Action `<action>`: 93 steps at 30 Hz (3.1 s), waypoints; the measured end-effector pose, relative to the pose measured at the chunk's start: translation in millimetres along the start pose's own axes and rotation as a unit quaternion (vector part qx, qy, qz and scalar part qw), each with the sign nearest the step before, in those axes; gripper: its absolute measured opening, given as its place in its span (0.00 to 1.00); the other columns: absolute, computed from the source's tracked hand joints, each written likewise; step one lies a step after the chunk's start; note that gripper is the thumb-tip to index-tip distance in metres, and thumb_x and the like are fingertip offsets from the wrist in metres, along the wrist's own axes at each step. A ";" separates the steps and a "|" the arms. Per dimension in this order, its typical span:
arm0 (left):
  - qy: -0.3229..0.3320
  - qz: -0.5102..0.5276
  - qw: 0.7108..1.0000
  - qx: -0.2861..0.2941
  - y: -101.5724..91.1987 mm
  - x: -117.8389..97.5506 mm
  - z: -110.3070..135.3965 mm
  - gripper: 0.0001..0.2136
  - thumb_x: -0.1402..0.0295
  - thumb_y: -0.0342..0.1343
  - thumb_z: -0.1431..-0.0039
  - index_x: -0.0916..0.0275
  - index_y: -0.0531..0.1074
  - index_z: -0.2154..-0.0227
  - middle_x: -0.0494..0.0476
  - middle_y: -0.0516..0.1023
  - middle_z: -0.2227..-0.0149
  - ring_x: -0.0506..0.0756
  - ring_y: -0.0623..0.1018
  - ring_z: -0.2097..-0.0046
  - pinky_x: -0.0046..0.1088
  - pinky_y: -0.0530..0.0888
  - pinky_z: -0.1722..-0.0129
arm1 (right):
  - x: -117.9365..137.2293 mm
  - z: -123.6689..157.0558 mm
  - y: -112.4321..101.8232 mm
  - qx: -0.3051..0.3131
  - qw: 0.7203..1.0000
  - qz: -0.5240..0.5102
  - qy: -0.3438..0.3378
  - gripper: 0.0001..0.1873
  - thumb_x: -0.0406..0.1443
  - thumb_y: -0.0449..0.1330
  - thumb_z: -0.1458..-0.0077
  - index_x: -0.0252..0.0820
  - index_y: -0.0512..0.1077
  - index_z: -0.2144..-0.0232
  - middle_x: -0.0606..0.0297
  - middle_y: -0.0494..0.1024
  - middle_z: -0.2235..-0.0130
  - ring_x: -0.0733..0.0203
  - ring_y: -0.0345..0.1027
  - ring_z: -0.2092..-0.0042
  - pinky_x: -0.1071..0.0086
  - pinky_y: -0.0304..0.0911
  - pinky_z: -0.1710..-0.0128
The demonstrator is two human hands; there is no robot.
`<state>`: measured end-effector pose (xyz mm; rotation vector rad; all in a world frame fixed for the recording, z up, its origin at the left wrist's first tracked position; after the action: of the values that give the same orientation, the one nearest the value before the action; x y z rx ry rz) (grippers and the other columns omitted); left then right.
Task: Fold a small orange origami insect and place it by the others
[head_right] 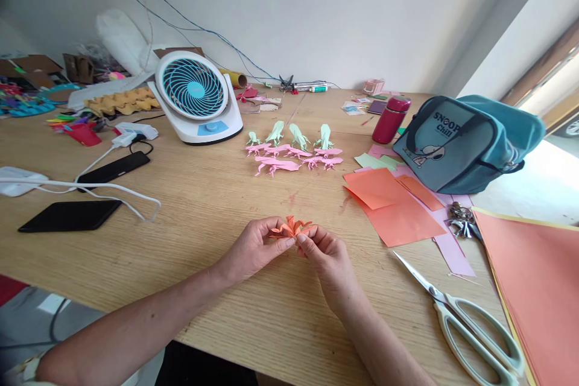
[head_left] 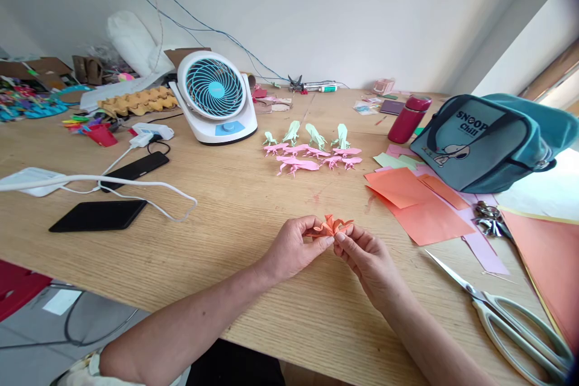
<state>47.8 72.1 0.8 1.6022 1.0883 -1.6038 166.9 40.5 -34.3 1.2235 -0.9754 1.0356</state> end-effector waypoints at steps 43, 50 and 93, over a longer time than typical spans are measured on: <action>0.009 0.058 0.996 0.073 2.0 -4.5 -0.6 0.11 0.67 0.62 0.44 0.66 0.70 0.78 0.50 0.71 0.74 0.48 0.70 0.70 0.23 0.67 0.67 | 0.7 6.8 9.0 0.038 0.997 0.022 -0.058 0.15 0.47 0.66 0.46 0.43 0.71 0.69 0.67 0.71 0.70 0.63 0.61 0.68 0.70 0.60 0.66; 0.002 0.026 0.997 0.070 0.6 2.7 -2.2 0.13 0.64 0.62 0.44 0.67 0.69 0.76 0.53 0.71 0.71 0.49 0.69 0.69 0.24 0.65 0.67 | 0.0 5.6 10.4 0.045 0.994 0.032 -0.089 0.13 0.47 0.63 0.42 0.44 0.70 0.69 0.67 0.71 0.70 0.63 0.62 0.67 0.70 0.59 0.65; 0.022 0.027 0.999 -0.017 1.6 -1.6 0.5 0.10 0.65 0.66 0.48 0.67 0.74 0.70 0.56 0.78 0.68 0.53 0.77 0.64 0.28 0.74 0.60 | 0.4 7.4 -2.5 -0.055 0.994 -0.050 -0.080 0.10 0.43 0.67 0.47 0.45 0.74 0.69 0.67 0.75 0.69 0.63 0.67 0.67 0.68 0.64 0.61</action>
<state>49.1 70.7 2.1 1.6367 1.0805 -1.5150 169.2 33.1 -33.9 1.2644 -1.0684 0.8042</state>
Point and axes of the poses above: each hand's wrist, its own z-axis away from the middle knuckle, its own y-axis out of the palm, x = y × z, the point moved 8 cm from there along -z, towards the middle knuckle
